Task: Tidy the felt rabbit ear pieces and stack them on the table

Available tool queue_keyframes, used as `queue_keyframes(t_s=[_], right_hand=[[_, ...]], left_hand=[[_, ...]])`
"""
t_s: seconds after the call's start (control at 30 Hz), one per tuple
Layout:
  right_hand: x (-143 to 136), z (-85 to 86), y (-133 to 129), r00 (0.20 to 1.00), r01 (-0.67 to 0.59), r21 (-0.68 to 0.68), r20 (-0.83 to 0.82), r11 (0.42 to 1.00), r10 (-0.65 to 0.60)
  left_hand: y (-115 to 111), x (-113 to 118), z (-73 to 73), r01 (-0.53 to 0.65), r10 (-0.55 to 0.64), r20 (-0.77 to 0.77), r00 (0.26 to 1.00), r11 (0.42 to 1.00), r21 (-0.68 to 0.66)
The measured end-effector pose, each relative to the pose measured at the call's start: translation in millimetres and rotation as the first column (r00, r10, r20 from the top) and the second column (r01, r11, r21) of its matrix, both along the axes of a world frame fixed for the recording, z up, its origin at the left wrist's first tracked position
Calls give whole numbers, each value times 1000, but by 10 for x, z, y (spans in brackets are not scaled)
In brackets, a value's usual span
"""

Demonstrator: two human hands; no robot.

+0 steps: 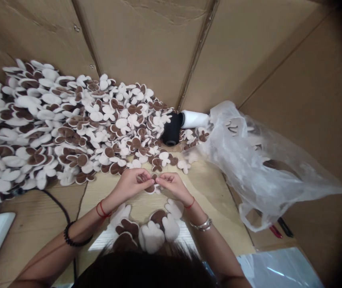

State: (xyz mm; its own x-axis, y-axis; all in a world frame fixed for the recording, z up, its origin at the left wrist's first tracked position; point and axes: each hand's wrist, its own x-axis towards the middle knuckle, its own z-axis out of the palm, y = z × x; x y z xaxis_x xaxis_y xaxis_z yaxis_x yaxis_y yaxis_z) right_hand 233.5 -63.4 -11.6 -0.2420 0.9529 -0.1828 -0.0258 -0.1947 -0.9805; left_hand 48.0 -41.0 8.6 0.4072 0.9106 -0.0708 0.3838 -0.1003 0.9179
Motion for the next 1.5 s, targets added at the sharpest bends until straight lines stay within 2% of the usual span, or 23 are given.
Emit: queue_keyframes(t_s=[0.13,0.23,0.33,0.43,0.5,0.6,0.67,0.73,0.8,0.83,0.9,0.93,1.0,1.07,1.2,1.27,1.33,1.43,1.5], right_hand=[[-13,-3,-18,999,-24,-5,-28,1000,24],[-21,-4,-24,1000,-9,-3,-19,1000,9],[-22,-7,-19,1000,-16,4,17,1000,16],[4,-21,7,998,-57,21,28,998,56],[46,-45,46,1000,18,34,24,999,-19],[150,-86,128,961,272,-10,-50,962,-273],[234,-93,177,917,379,-55,-112,924,-383],[310,-77,205,892,422,-53,-154,905,-425],[363,-49,210,886,432,-28,-172,901,-430],[378,-35,207,889,428,-21,-172,903,-425],[385,-22,196,899,411,-26,-157,911,-410],[381,-24,191,905,398,-36,-145,916,-399],[365,-47,188,919,369,-66,-126,927,-375],[349,-92,196,933,328,-113,-115,938,-340],[326,-189,225,949,270,-197,-110,942,-295],[302,-209,225,954,245,-208,-121,947,-273],[259,-203,203,959,219,-205,-133,954,-249],[168,-162,138,970,183,-166,-130,969,-205],[100,-131,92,982,128,-145,-119,981,-145]], left_hand=[[41,4,-42,13,-13,7,1000,1000,2],[96,-30,-41,53,-46,72,996,993,-103],[115,-66,-35,205,-173,130,976,932,-300],[184,-59,-43,326,-285,164,944,870,-370],[302,-14,-23,283,-238,171,956,903,-323],[522,95,93,23,4,216,976,992,-122],[605,160,188,-125,113,246,962,992,32],[589,191,223,-151,112,208,972,972,182],[485,182,148,-7,-12,58,998,947,322],[414,166,69,128,-116,-55,992,920,370],[266,120,-133,415,-322,-283,904,820,395],[202,94,-235,511,-391,-351,851,771,379],[107,44,-397,556,-402,-414,817,741,377],[64,5,-469,517,-361,-405,840,756,400],[81,-49,-435,418,-295,-357,886,842,342],[100,-67,-410,347,-213,-371,904,872,346],[103,-74,-396,254,-104,-354,930,876,410],[68,-40,-360,131,-23,-233,972,878,460],[26,15,-318,86,-33,-134,990,908,410]])
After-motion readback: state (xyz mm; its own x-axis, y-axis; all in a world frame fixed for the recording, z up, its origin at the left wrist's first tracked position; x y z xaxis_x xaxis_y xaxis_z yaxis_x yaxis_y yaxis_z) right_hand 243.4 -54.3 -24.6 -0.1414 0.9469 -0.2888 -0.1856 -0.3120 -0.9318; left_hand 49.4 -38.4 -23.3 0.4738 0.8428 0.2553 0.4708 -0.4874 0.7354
